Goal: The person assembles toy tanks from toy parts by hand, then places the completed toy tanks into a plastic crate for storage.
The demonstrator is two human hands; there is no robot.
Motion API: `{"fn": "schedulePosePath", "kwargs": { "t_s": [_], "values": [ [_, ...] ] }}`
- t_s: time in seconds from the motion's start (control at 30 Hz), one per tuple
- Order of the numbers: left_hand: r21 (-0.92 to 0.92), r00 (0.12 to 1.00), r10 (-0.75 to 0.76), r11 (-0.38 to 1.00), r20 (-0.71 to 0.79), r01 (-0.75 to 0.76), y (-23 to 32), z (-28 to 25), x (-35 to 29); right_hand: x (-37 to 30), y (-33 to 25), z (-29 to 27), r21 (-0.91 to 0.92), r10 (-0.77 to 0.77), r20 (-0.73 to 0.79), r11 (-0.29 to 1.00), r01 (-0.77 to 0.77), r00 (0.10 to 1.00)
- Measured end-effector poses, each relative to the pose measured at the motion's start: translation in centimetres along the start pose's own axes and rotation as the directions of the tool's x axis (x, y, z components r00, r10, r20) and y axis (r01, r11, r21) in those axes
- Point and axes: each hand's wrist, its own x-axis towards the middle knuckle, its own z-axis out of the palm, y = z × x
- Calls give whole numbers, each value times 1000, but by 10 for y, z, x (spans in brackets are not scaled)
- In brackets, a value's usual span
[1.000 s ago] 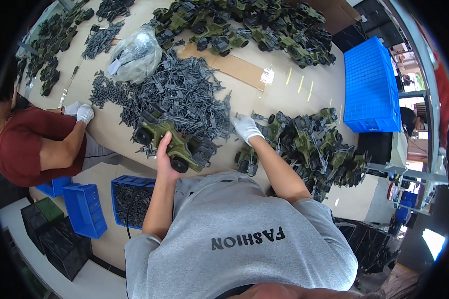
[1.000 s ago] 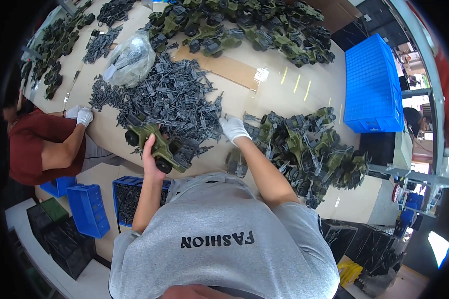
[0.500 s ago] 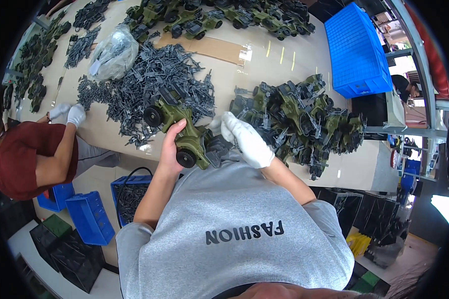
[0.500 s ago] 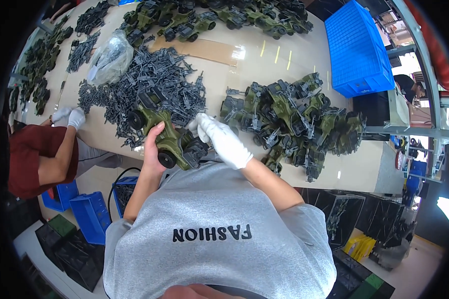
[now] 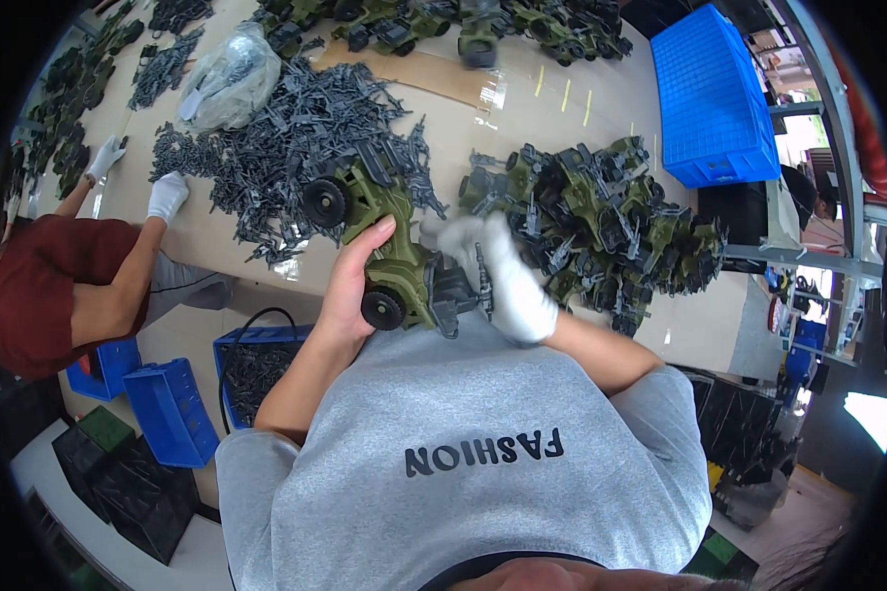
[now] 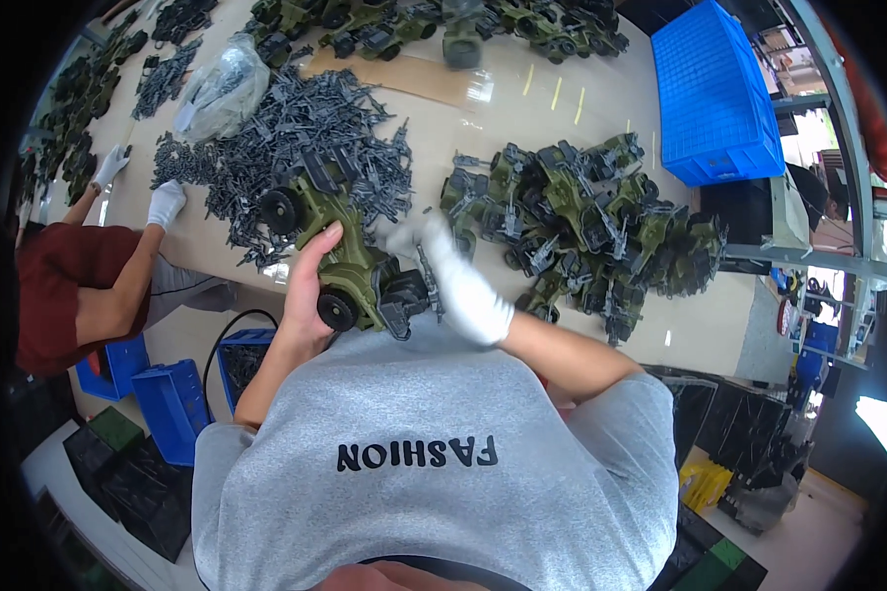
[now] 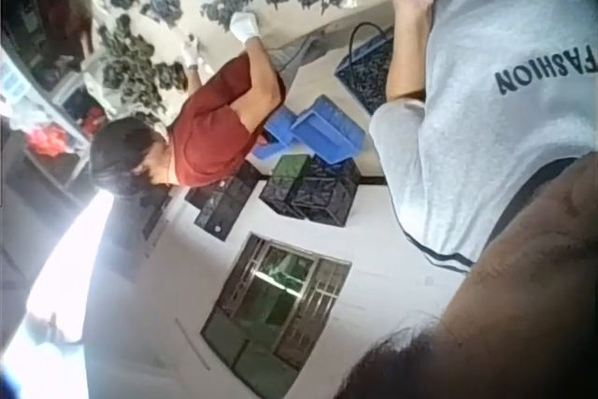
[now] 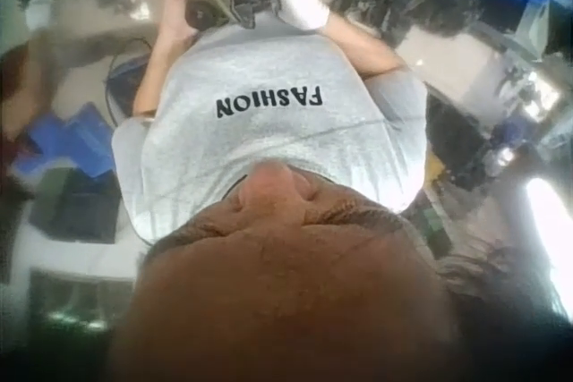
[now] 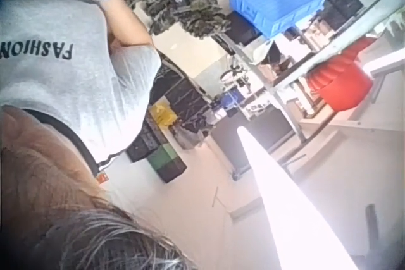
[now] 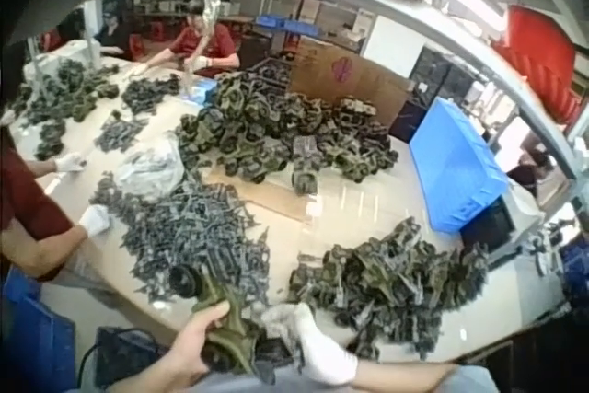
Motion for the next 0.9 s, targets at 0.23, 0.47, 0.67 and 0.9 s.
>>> {"fn": "schedulePosePath", "kwargs": {
  "t_s": [0.23,0.47,0.67,0.9],
  "values": [
    [252,964,249,942,-90,-220,-10,25,-26,-8,5,0,66,221,-174,975,-213,960],
    [318,986,160,938,-47,-137,-14,18,-10,-14,38,-17,52,145,-236,989,-137,961],
    [505,995,-73,863,71,27,-48,21,99,5,62,-97,-137,107,-339,977,-162,935],
    [717,816,-317,679,482,-160,-157,25,207,-29,4,-208,-591,-360,-716,768,-246,598]
  ]
}}
